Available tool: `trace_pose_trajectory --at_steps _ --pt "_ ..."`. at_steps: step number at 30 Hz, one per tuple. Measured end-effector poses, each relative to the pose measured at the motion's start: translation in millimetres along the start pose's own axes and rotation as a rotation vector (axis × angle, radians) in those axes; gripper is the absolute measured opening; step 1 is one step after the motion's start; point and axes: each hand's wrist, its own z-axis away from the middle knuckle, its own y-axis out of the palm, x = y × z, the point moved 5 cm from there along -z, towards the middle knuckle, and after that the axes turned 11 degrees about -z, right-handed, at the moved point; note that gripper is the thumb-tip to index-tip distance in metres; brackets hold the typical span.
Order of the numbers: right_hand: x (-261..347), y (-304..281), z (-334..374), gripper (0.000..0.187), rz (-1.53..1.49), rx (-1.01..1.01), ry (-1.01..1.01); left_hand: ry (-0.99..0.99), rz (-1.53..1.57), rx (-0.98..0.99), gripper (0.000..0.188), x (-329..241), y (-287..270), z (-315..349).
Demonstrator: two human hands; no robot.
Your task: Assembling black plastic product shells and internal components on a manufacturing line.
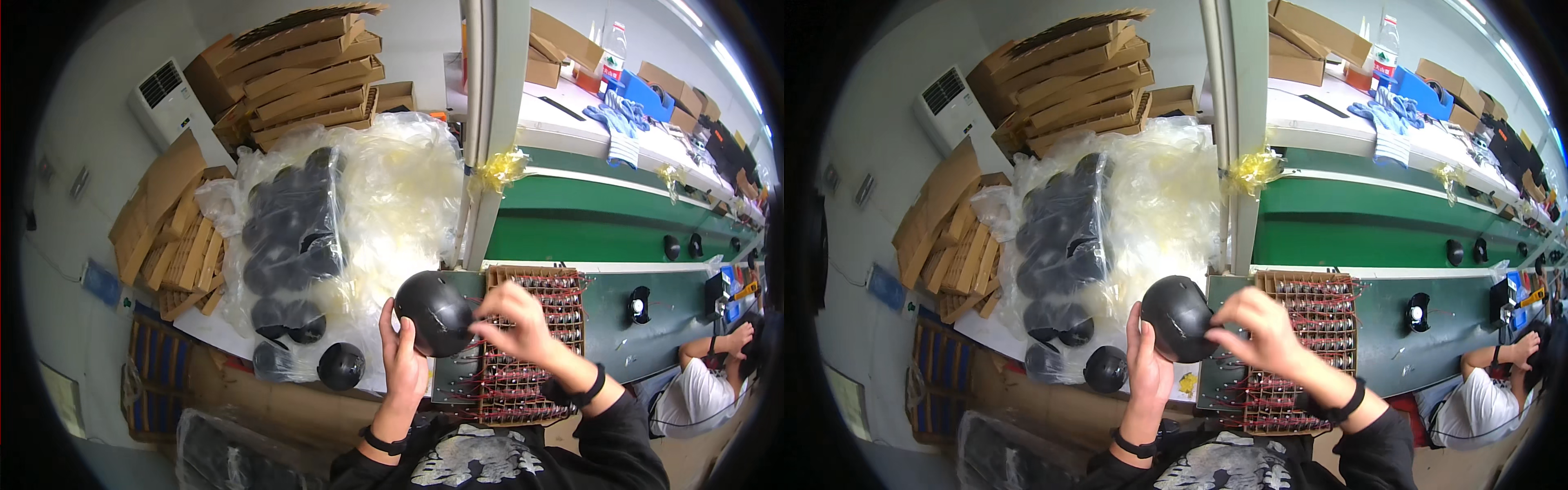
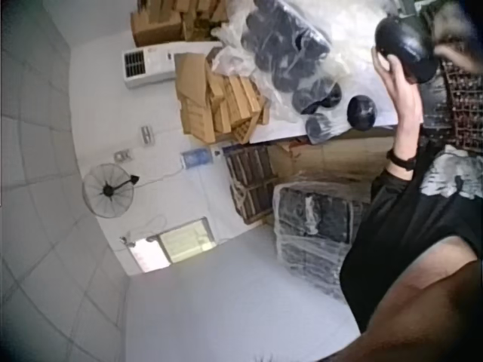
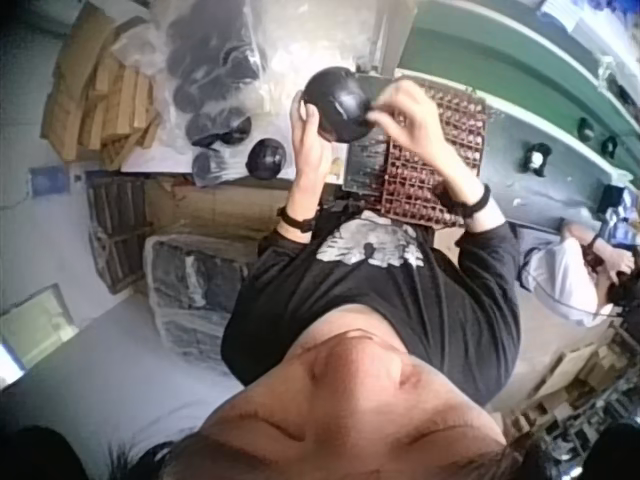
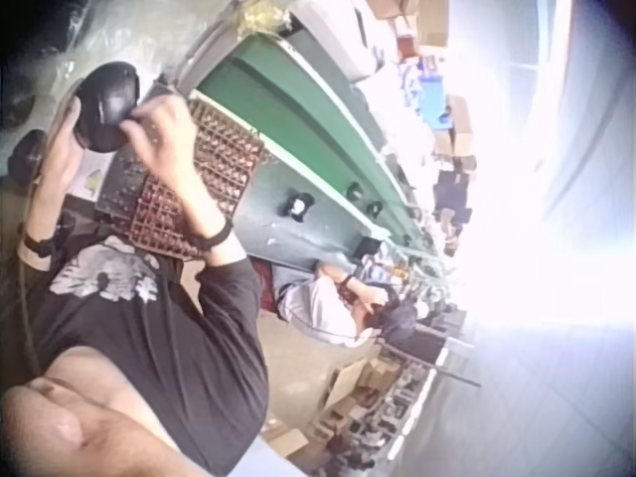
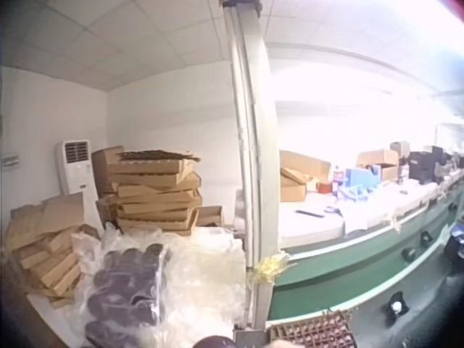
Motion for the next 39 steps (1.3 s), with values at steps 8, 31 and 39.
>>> trace_pose_trajectory --at_steps 8,31,39 --pt "-19 8 49 0.086 -0.402 -0.143 0.445 0.160 -0.268 0.156 0.056 -2 29 12" --pt "58 -17 100 0.091 -0.339 0.728 0.201 -0.489 -0.579 1.138 0.042 44 38 70" --pt "48 -30 160 0.088 -0.427 0.543 0.369 -0.516 -0.496 1.130 0.038 75 49 91"
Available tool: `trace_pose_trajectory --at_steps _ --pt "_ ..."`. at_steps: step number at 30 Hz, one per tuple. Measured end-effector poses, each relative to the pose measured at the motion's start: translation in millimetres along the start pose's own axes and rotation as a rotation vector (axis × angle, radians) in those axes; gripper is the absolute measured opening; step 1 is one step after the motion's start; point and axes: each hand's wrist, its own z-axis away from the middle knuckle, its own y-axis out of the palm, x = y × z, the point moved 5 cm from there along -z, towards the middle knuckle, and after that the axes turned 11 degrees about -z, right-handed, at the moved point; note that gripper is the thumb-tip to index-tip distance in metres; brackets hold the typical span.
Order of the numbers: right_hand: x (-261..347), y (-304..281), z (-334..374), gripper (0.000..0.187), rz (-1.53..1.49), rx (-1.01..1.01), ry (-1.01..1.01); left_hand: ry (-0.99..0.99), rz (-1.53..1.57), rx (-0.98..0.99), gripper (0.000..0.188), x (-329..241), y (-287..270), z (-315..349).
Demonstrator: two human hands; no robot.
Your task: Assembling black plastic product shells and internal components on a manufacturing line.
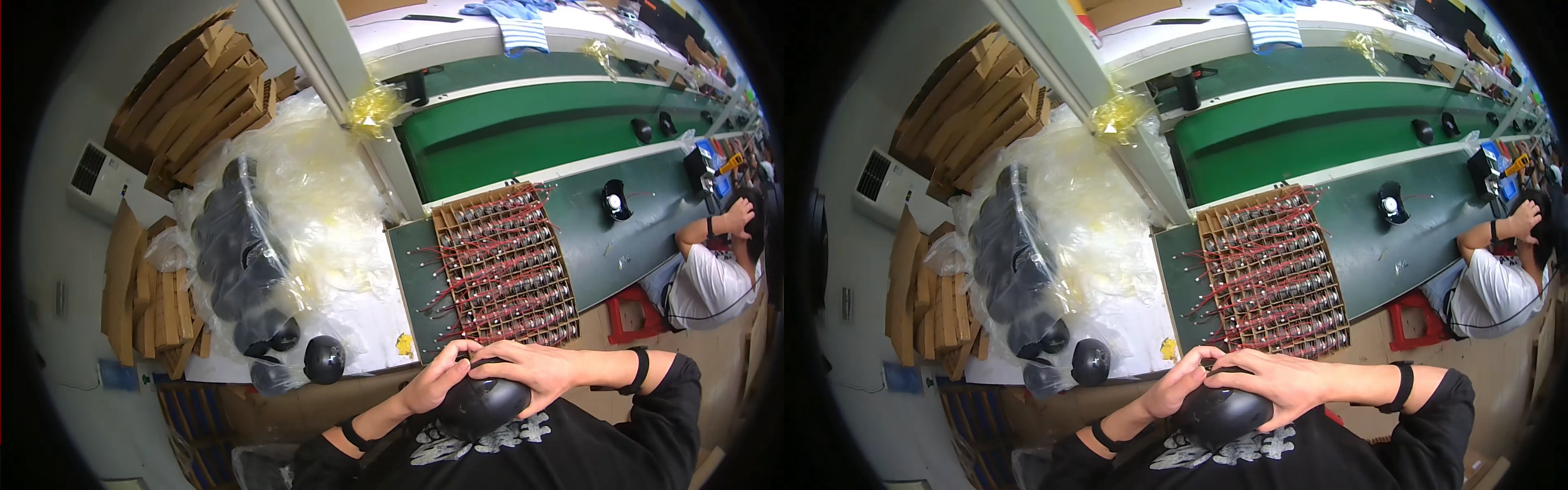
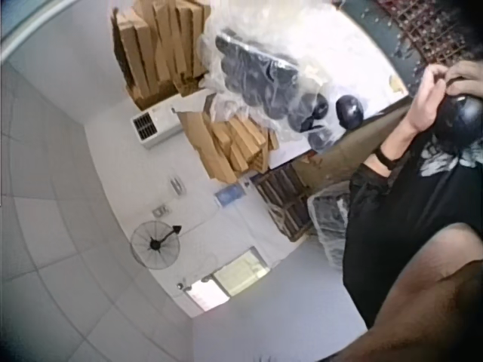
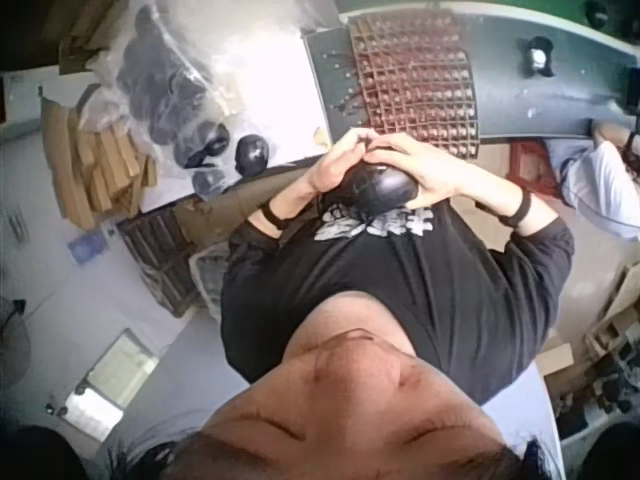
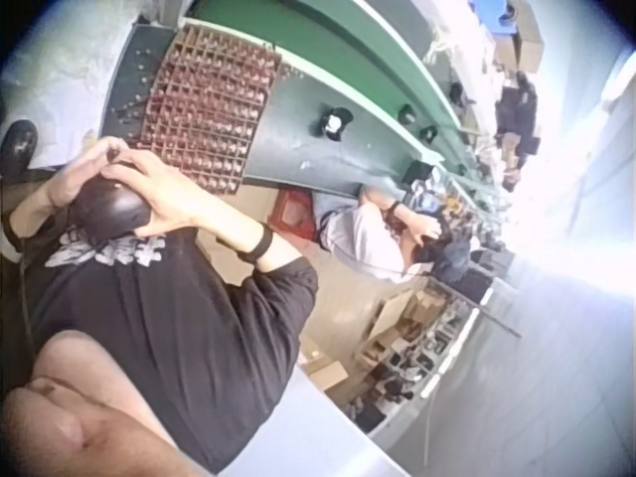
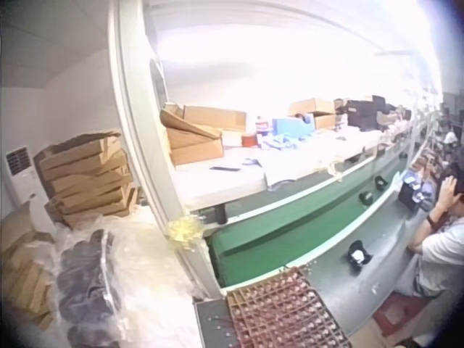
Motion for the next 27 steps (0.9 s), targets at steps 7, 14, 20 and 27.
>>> trace_pose_trajectory --at_steps 7,14,20,27 --pt "-5 7 30 0.085 -0.072 -0.170 -0.029 -0.190 0.138 0.079 0.034 8 13 -8" --pt "-18 10 47 0.084 -0.182 -0.297 -0.046 -0.339 0.130 0.092 0.035 14 14 -14" --pt "-23 12 52 0.084 -0.221 -0.343 -0.097 -0.452 0.182 0.159 0.035 15 18 -13" --pt "-19 -4 41 0.082 -0.130 -0.167 -0.065 -0.311 -0.040 0.133 0.040 9 11 -25"
